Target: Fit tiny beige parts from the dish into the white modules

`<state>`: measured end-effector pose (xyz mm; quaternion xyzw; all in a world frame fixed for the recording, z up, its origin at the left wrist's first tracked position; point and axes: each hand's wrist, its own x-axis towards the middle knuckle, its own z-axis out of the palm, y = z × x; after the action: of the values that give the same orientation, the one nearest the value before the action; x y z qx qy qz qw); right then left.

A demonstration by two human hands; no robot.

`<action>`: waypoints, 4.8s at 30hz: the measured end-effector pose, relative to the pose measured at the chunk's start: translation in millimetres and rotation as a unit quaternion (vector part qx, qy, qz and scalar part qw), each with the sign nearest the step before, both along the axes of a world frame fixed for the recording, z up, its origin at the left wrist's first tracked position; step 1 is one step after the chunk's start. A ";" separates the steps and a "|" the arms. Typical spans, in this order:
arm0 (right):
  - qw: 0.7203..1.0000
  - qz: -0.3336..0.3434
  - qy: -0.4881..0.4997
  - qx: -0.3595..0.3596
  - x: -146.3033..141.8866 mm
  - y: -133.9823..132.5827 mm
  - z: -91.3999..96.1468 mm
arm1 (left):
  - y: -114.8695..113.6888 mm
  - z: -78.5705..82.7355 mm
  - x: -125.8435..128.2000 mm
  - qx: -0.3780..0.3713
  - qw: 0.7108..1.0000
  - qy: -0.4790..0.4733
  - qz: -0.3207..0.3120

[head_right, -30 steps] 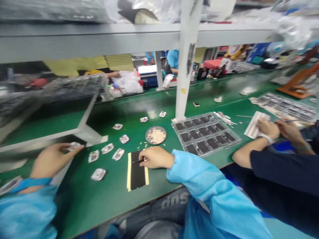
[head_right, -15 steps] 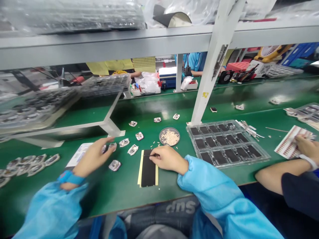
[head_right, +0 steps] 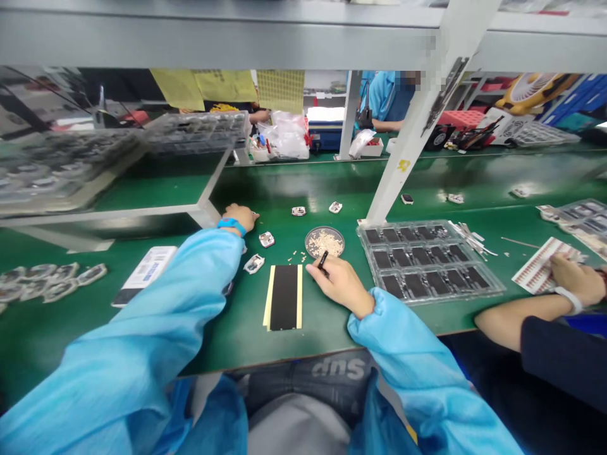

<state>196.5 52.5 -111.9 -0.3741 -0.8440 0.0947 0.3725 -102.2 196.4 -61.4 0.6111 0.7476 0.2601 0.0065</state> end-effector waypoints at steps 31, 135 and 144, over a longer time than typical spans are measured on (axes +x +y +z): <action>0.971 -0.073 0.139 -0.181 -26.9 16.6 -10.3 | -169.6 -81.8 52.1 -0.093 0.897 -0.283 -0.326; 0.993 0.070 0.088 0.021 -32.0 -4.3 -5.3 | -155.1 -87.1 58.4 -0.016 0.737 -0.601 -0.309; 0.994 0.071 0.086 0.014 -32.7 -4.0 -7.2 | -154.3 -87.0 57.9 -0.016 0.746 -0.589 -0.311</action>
<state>163.8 48.5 -119.1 -0.2986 -0.8343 0.1412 0.4415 -44.3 42.1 -148.4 0.5345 0.3677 0.5400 0.5362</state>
